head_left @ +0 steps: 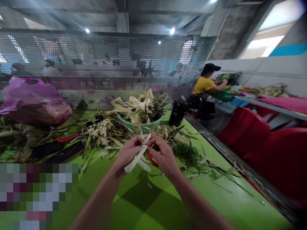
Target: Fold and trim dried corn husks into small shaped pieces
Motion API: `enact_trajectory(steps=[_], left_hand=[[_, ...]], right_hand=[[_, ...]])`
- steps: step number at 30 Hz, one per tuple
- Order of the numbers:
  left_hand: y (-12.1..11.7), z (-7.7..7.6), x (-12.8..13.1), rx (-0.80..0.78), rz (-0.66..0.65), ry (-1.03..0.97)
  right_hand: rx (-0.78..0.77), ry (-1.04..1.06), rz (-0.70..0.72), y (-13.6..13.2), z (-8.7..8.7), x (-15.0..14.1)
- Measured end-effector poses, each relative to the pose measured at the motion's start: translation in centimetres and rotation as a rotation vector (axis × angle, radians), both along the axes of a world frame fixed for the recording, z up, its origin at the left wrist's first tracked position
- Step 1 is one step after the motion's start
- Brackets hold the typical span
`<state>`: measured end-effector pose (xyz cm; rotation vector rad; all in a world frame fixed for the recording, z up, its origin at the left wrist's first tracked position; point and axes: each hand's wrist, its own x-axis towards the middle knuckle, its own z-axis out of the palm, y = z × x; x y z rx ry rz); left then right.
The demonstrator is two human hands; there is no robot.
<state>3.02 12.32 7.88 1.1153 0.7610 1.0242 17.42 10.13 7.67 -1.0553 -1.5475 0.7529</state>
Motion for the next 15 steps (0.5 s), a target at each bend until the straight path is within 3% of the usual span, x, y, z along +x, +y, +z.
enact_trajectory(steps=[5,15], left_hand=[[-0.22,0.06,0.03,0.017,-0.009,-0.011],[-0.17,-0.20,0.01,0.042,-0.026,0.059]], right_hand=[[-0.289,0.307,0.157,0.16,-0.12,-0.18],[-0.319,0.375,0.117,0.34,-0.23,-0.45]])
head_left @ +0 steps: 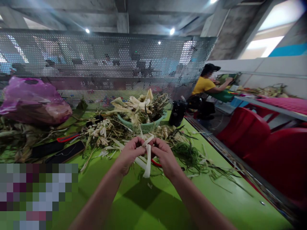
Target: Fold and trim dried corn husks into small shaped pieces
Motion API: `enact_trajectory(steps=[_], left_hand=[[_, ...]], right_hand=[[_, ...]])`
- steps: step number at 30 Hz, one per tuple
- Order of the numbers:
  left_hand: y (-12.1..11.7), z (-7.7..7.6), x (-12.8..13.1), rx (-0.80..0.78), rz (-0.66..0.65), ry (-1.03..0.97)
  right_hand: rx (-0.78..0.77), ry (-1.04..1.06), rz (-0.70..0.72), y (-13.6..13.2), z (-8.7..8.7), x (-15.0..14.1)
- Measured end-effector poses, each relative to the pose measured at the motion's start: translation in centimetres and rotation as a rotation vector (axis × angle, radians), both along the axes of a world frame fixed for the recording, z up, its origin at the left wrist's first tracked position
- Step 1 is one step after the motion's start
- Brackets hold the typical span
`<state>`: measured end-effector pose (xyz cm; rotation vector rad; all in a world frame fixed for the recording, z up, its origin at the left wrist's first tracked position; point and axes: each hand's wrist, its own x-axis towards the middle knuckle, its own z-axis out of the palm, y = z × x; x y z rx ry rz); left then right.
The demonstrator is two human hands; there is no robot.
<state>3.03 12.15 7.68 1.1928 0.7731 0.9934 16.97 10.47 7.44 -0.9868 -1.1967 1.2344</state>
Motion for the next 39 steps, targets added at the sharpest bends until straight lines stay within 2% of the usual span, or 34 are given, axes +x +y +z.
enact_trajectory(steps=[6,10,14,20,26,35,39], left_hand=[[0.1,-0.1,0.0,0.048,0.026,0.114],[-0.1,0.3,0.0,0.013,-0.021,0.067],[-0.2,0.5,0.0,0.003,-0.008,0.050],[0.3,-0.3,0.1,-0.003,0.043,0.092],[0.9,-0.9,0.0,0.024,0.089,0.149],[0.8,-1.0,0.1,0.108,0.128,0.213],[0.6,-1.1,0.2,0.086,0.097,0.199]], right_hand=[[0.059,-0.090,-0.039,0.1,-0.2,0.3],[-0.012,-0.004,-0.043,0.2,-0.2,0.4],[-0.061,0.065,-0.044,0.3,-0.4,0.4],[-0.058,0.117,-0.066,0.2,-0.4,0.3],[-0.022,0.075,-0.134,0.0,-0.1,0.2],[-0.015,-0.002,-0.153,0.0,0.1,0.2],[-0.020,-0.027,-0.164,0.0,0.0,0.2]])
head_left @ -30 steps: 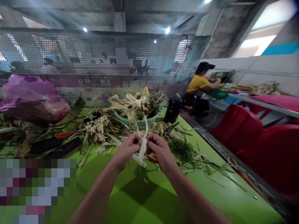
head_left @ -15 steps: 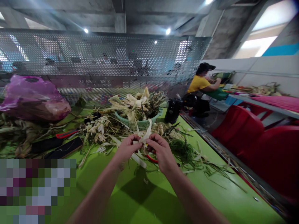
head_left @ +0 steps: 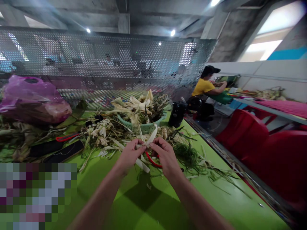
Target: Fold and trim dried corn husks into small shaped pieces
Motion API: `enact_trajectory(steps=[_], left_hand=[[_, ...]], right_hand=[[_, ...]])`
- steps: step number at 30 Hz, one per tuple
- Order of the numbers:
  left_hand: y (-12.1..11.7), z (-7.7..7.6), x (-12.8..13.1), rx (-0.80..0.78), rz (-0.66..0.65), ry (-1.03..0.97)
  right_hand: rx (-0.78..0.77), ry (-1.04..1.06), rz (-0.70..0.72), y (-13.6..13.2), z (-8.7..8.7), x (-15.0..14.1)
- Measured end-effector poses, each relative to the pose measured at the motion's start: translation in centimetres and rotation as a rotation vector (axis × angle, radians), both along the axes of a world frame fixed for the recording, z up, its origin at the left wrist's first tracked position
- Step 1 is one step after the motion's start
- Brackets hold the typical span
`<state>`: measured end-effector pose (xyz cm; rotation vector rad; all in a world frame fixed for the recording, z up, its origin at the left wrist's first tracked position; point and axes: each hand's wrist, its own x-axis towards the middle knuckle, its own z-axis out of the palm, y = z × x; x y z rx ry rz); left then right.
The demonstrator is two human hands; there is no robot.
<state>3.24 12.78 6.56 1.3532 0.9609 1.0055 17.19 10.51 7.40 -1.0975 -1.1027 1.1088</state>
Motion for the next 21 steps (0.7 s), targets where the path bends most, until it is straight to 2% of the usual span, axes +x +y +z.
enact_trajectory(steps=[7,12,17,21], left_hand=[[-0.1,0.2,0.2,-0.060,0.012,-0.077],[0.3,-0.2,0.0,-0.019,0.011,-0.029],[0.6,-0.7,-0.4,-0.021,0.100,0.036],[1.0,-1.0,-0.7,-0.010,0.168,0.047]], right_hand=[[0.016,-0.024,-0.020,0.1,-0.1,-0.1],[0.030,-0.045,0.003,0.1,-0.1,-0.1],[0.007,-0.134,0.082,0.5,-0.5,0.2],[0.056,-0.279,0.118,0.5,-0.4,0.7]])
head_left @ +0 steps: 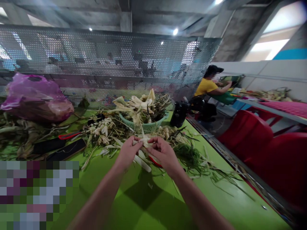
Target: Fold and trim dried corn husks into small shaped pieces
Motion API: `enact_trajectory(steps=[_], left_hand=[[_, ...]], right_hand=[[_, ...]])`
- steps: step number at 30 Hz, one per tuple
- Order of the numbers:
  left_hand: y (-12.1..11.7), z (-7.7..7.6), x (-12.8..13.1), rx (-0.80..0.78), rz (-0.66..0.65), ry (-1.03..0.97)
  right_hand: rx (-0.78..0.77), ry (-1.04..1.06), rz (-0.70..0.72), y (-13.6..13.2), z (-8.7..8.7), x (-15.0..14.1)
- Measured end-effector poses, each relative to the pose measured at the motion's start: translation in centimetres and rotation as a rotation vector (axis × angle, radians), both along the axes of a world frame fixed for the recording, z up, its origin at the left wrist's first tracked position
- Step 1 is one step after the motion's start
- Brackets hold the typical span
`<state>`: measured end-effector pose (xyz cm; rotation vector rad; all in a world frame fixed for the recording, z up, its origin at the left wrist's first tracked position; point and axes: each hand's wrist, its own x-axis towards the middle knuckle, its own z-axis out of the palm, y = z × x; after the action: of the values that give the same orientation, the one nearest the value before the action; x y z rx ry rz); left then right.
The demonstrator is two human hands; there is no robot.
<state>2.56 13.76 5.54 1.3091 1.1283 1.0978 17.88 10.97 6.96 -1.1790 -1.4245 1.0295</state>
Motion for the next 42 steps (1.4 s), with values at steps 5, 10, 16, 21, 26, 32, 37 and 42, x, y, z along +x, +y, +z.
enact_trajectory(steps=[5,10,16,21,26,32,37,42], left_hand=[[0.2,0.1,-0.2,0.047,0.055,0.104],[-0.2,1.1,-0.1,0.145,0.043,0.234],[-0.7,1.2,0.5,0.155,-0.208,0.054],[-1.4,2.0,0.5,0.034,-0.225,-0.065],[-1.3,1.9,0.4,0.021,-0.211,-0.068],[-1.0,1.3,0.3,-0.008,-0.147,-0.068],[-1.1,1.6,0.2,-0.110,-0.133,-0.180],[-1.1,1.7,0.2,-0.156,-0.105,-0.309]], right_hand=[[0.040,-0.078,0.005,-0.5,1.0,0.3],[-0.065,0.159,0.117,-0.7,1.6,0.4],[-0.124,0.331,0.091,-0.7,1.6,0.7],[-0.109,0.332,0.094,-0.6,1.5,0.6],[-0.074,0.341,0.111,-0.9,1.6,0.3],[0.066,0.367,0.006,-0.8,2.0,0.3],[0.214,-0.037,-0.069,-0.4,0.9,0.5],[0.496,-0.427,-0.167,-0.3,0.2,0.3]])
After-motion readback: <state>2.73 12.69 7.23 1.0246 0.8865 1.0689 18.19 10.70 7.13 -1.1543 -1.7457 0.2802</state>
